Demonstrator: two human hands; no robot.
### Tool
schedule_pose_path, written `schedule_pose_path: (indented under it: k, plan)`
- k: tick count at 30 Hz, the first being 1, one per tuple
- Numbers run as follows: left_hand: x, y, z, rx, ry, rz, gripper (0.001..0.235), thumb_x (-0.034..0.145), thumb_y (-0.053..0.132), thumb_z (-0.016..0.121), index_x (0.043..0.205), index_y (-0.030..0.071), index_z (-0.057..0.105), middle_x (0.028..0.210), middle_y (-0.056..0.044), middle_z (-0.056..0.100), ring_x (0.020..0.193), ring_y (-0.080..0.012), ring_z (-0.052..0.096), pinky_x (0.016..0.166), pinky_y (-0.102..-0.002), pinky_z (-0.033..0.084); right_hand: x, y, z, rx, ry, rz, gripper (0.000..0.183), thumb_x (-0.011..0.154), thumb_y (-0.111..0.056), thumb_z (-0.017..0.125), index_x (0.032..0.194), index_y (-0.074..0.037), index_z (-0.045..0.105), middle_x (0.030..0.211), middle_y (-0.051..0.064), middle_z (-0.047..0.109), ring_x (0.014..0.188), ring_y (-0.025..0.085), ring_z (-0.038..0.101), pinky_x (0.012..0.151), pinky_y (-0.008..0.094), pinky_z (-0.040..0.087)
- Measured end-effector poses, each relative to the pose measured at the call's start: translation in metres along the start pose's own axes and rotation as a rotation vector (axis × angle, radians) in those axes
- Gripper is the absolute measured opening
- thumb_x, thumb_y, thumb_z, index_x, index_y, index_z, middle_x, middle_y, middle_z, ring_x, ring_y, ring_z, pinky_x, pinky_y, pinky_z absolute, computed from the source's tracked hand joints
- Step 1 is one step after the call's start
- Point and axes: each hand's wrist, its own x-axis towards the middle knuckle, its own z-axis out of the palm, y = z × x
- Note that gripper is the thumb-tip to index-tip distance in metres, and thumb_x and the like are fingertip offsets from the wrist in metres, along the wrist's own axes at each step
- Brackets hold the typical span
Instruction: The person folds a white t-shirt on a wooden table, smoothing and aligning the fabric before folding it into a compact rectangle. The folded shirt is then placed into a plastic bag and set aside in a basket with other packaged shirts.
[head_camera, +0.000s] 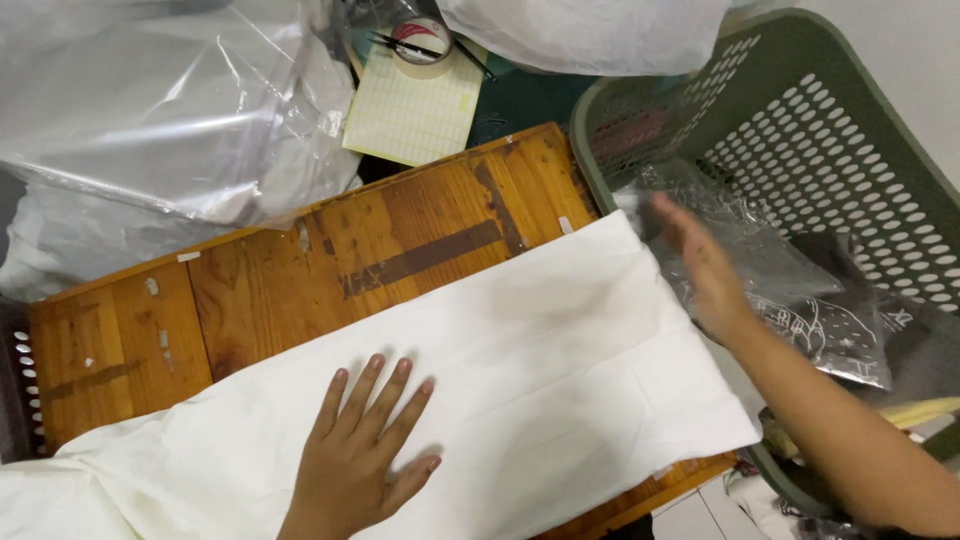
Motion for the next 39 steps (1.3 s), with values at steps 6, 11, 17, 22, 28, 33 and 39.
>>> schedule_pose_path:
  k: [6, 11, 17, 22, 28, 33, 39]
  plan:
    - [-0.006, 0.008, -0.001, -0.003, -0.188, -0.137, 0.069, 0.073, 0.062, 0.039, 0.132, 0.028, 0.029, 0.144, -0.006, 0.018, 0.132, -0.0338, 0.012, 0.102, -0.055, 0.01, -0.03, 0.031, 0.004, 0.256, -0.21, 0.89, 0.075, 0.072, -0.06, 0.022, 0.114, -0.007, 0.054, 0.111, 0.015, 0.056, 0.102, 0.028, 0.052, 0.084, 0.039, 0.041]
    - [-0.005, 0.008, -0.006, -0.025, -0.178, -0.096, 0.071, 0.072, 0.061, 0.04, 0.133, 0.026, 0.028, 0.144, -0.013, 0.013, 0.132, -0.0379, 0.008, 0.101, -0.058, 0.006, -0.021, 0.006, -0.007, 0.06, -0.107, 0.59, 0.063, 0.077, -0.055, 0.016, 0.124, -0.019, 0.039, 0.129, 0.006, 0.037, 0.116, 0.029, 0.036, 0.093, 0.048, 0.026]
    - [-0.004, 0.01, -0.008, -0.143, -0.107, 0.036, 0.067, 0.08, 0.044, 0.046, 0.132, 0.006, 0.027, 0.138, -0.016, 0.027, 0.129, -0.0262, 0.027, 0.106, -0.044, 0.019, -0.03, -0.026, -0.004, 0.076, -0.059, -0.32, 0.052, 0.094, -0.04, 0.016, 0.135, -0.009, 0.012, 0.145, 0.008, 0.005, 0.135, 0.023, 0.005, 0.112, 0.041, 0.005]
    - [-0.006, 0.009, -0.004, -0.103, -0.172, 0.065, 0.063, 0.082, 0.047, 0.042, 0.13, 0.009, 0.031, 0.137, -0.008, 0.031, 0.128, -0.022, 0.027, 0.107, -0.044, 0.015, -0.025, -0.002, 0.004, 0.177, -0.312, 0.029, 0.051, 0.087, -0.042, 0.014, 0.131, -0.016, 0.017, 0.139, 0.005, -0.001, 0.128, 0.024, 0.002, 0.104, 0.041, 0.005]
    - [-0.006, 0.01, -0.007, -0.207, -0.134, -0.035, 0.061, 0.081, 0.044, 0.046, 0.131, 0.012, 0.032, 0.139, -0.011, 0.029, 0.128, -0.0246, 0.031, 0.105, -0.045, 0.018, -0.015, 0.009, 0.012, 0.3, -0.025, 0.594, 0.054, 0.08, -0.046, 0.032, 0.121, -0.014, 0.047, 0.127, 0.005, 0.048, 0.114, 0.02, 0.047, 0.095, 0.031, 0.034]
    - [-0.015, 0.006, 0.003, 0.058, -0.085, -0.408, 0.057, 0.082, 0.045, 0.04, 0.127, 0.01, 0.038, 0.135, -0.012, 0.032, 0.124, -0.0282, 0.03, 0.1, -0.047, 0.021, -0.014, 0.003, 0.018, 0.66, -0.214, 0.25, 0.068, 0.078, -0.046, 0.032, 0.135, -0.014, 0.014, 0.143, 0.004, 0.016, 0.132, 0.021, 0.016, 0.106, 0.039, 0.014]
    - [-0.001, -0.011, -0.034, -0.021, -0.645, -0.948, 0.064, 0.081, 0.058, 0.029, 0.136, 0.027, 0.02, 0.144, -0.003, 0.013, 0.133, -0.0211, 0.007, 0.098, -0.058, -0.002, -0.014, -0.06, 0.035, 0.698, -0.459, 0.339, 0.069, 0.073, -0.042, 0.037, 0.134, -0.021, 0.014, 0.141, -0.002, 0.018, 0.127, 0.015, 0.021, 0.103, 0.037, 0.019]
